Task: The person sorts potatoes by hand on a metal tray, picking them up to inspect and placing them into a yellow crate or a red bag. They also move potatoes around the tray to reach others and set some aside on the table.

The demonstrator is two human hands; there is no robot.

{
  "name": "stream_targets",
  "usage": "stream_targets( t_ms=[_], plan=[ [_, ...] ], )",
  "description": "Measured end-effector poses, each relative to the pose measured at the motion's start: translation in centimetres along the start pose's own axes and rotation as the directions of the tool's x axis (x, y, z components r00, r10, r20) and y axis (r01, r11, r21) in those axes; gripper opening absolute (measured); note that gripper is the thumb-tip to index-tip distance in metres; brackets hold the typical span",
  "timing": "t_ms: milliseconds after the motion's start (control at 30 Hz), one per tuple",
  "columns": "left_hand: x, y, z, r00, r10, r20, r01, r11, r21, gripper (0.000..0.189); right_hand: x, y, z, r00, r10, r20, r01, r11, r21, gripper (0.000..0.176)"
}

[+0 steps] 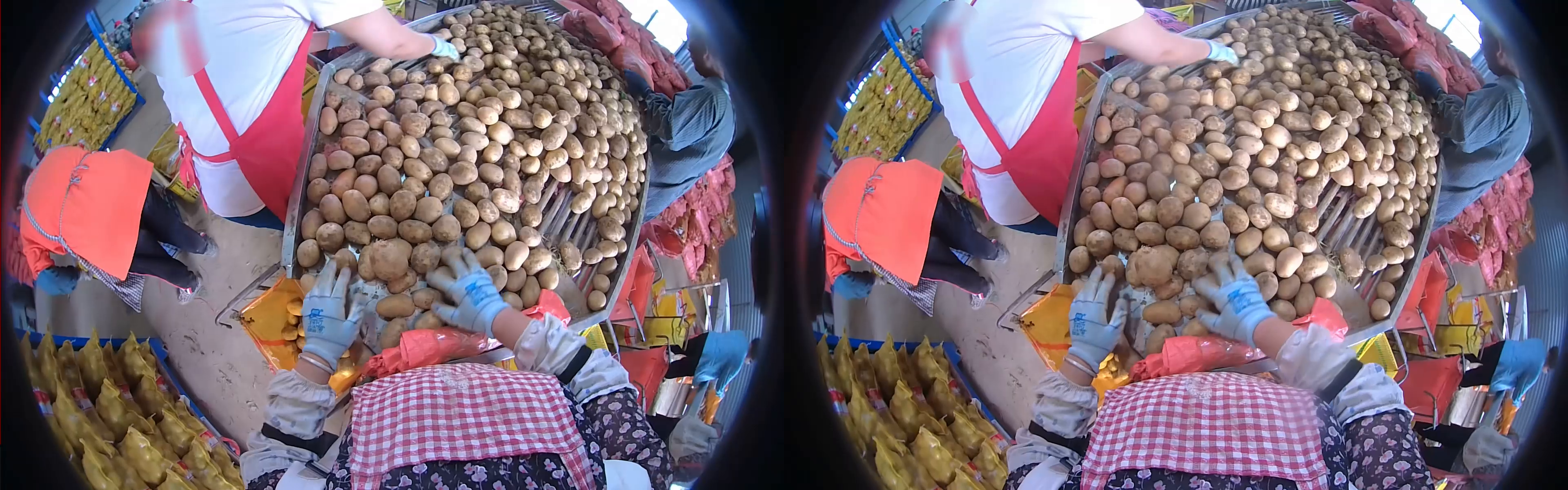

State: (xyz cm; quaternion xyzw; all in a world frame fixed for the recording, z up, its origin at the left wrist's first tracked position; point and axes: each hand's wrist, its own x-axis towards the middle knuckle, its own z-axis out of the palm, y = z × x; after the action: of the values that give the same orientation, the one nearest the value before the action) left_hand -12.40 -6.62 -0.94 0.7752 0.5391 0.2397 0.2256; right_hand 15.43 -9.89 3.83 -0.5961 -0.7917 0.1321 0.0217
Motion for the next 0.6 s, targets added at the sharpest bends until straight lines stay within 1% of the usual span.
stream_targets(
  t_ms=[33, 67, 133, 167, 200, 233, 267, 300, 333, 400, 433, 467, 500, 533, 567, 600],
  plan=[
    [1.2, 1.2, -0.2, 0.987, 0.134, -0.094, -0.134, 0.991, -0.001, 0.057, -0.6, -0.9, 0.7, 0.997, -0.056, 0.061, 0.063, 0.990, -0.123, 0.052],
    [2.7, 2.0, 0.3, 0.987, 0.137, -0.089, -0.138, 0.990, -0.005, 0.057, -0.7, -0.9, 0.9, 0.997, -0.049, 0.063, 0.056, 0.991, -0.123, 0.052],
    [5.4, 3.1, 0.9, 0.931, 0.347, -0.116, -0.324, 0.929, 0.178, 0.060, -0.8, -0.4, 1.6, 0.985, -0.174, 0.017, 0.171, 0.977, 0.125, 0.042],
    [6.6, 2.8, 1.4, 0.919, 0.382, -0.097, -0.351, 0.905, 0.242, 0.059, -0.4, 0.3, 1.6, 0.977, -0.186, -0.102, 0.205, 0.951, 0.232, 0.032],
    [6.6, 2.5, 1.5, 0.919, 0.382, -0.097, -0.351, 0.905, 0.241, 0.059, -0.5, 1.0, 1.4, 0.977, -0.185, -0.102, 0.204, 0.951, 0.231, 0.032],
    [6.5, 2.1, 1.5, 0.951, 0.300, -0.073, -0.293, 0.952, 0.091, 0.057, -0.6, 1.5, 1.1, 0.990, -0.043, -0.132, 0.068, 0.979, 0.192, 0.031],
    [6.6, 1.7, 1.3, 0.974, 0.223, -0.036, -0.225, 0.973, -0.057, 0.054, -0.6, 2.0, 0.6, 0.980, 0.100, -0.170, -0.073, 0.985, 0.158, 0.029],
    [6.0, 1.2, 1.0, 0.965, 0.255, -0.057, -0.260, 0.959, -0.110, 0.049, -0.6, 2.3, 0.1, 0.987, 0.152, -0.058, -0.150, 0.988, 0.041, 0.031],
    [5.0, 0.6, 0.5, 0.964, 0.261, -0.053, -0.266, 0.958, -0.110, 0.049, -0.7, 2.3, -0.1, 0.985, 0.159, -0.060, -0.156, 0.987, 0.044, 0.031],
    [3.2, -0.3, -0.4, 0.983, 0.177, 0.038, -0.175, 0.983, -0.056, 0.050, -0.8, 2.0, -0.2, 0.998, 0.041, 0.038, -0.037, 0.993, -0.108, 0.032],
    [3.1, -0.2, -0.2, 0.982, 0.182, 0.047, -0.179, 0.982, -0.055, 0.050, -0.5, 2.3, 0.1, 0.996, 0.002, 0.094, 0.001, 1.000, -0.030, 0.031],
    [3.2, 0.2, 0.0, 0.979, 0.189, -0.081, -0.199, 0.968, -0.150, 0.048, -0.4, 1.9, 0.1, 0.996, 0.005, 0.092, -0.002, 1.000, -0.026, 0.031],
    [3.1, 0.7, 0.1, 0.962, 0.178, -0.206, -0.226, 0.944, -0.239, 0.047, -0.4, 1.1, -0.1, 0.990, -0.057, 0.126, 0.058, 0.998, -0.008, 0.032],
    [3.5, 1.5, 0.8, 0.963, 0.179, -0.202, -0.225, 0.946, -0.235, 0.047, -0.5, 0.7, -0.1, 0.980, -0.120, 0.159, 0.120, 0.993, 0.013, 0.032],
    [4.5, 3.5, 1.2, 0.959, 0.245, -0.146, -0.254, 0.966, -0.046, 0.049, -0.5, 0.9, 0.4, 0.984, -0.106, 0.146, 0.100, 0.994, 0.045, 0.034],
    [4.9, 4.6, 1.4, 0.951, 0.300, -0.076, -0.287, 0.947, 0.143, 0.051, -0.5, 1.2, 0.8, 0.984, -0.107, 0.143, 0.101, 0.994, 0.053, 0.034]
  ],
)
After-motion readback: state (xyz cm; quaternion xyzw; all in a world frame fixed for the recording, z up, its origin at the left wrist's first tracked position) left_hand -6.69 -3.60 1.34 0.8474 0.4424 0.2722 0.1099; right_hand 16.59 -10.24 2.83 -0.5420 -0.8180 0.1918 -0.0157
